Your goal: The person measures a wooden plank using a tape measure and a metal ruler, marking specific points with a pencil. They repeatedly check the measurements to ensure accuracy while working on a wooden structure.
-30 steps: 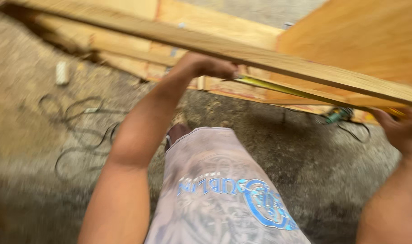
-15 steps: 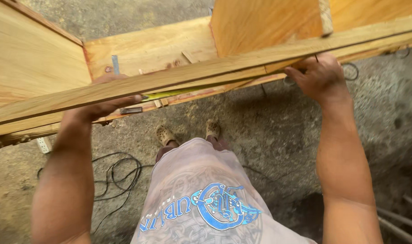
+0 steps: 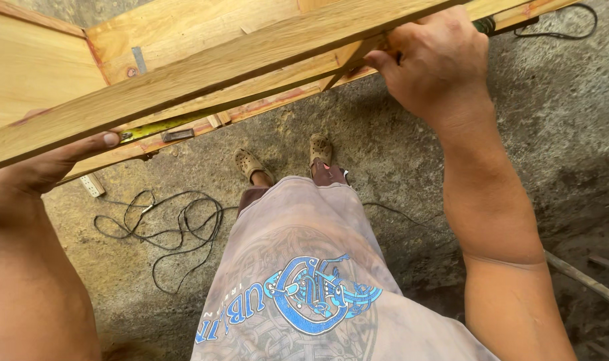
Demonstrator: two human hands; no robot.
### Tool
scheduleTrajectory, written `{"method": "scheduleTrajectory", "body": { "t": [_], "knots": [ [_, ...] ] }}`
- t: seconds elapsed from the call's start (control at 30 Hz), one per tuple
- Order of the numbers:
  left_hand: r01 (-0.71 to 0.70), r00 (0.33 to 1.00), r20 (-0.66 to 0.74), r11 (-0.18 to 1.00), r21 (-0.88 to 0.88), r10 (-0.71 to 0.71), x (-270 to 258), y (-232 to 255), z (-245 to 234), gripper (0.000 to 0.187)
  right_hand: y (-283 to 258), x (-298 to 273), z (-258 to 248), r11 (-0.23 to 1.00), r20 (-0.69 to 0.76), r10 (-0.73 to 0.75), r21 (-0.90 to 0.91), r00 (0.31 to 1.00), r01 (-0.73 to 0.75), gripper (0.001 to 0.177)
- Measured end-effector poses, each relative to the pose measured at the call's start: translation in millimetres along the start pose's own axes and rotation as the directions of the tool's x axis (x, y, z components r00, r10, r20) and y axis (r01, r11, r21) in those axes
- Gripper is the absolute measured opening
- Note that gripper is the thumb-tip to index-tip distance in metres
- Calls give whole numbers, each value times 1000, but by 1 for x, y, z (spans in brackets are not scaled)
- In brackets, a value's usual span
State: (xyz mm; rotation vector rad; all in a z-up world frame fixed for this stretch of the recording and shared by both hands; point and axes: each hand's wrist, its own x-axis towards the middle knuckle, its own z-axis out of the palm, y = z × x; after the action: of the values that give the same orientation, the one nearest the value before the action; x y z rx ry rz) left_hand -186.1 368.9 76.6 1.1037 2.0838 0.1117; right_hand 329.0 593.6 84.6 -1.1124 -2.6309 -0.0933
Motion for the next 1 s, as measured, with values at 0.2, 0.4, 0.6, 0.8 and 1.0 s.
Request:
{"method": "scheduleTrajectory", "body": {
  "t": [0.2,0.4,0.6,0.8,1.0],
  "knots": [
    [-59,998,-15,986,-158,57,0,4,2,51,5,0,-1,995,-63,-24,92,998,29,23],
    [-133,991,-13,937,-323,137,-9,17,0,40,6,-1,1,987,-131,-67,137,989,85,23],
    [-160,987,-40,970,-181,155,-8,17,-1,40,7,1,3,980,-88,-73,180,993,88,34],
    [-153,987,-65,978,-140,146,-5,8,1,51,3,1,2,975,-116,-112,178,987,131,37],
    [-93,995,8,977,-190,97,5,-3,4,50,3,4,2,974,-55,-84,207,995,94,36]
  ]
}}
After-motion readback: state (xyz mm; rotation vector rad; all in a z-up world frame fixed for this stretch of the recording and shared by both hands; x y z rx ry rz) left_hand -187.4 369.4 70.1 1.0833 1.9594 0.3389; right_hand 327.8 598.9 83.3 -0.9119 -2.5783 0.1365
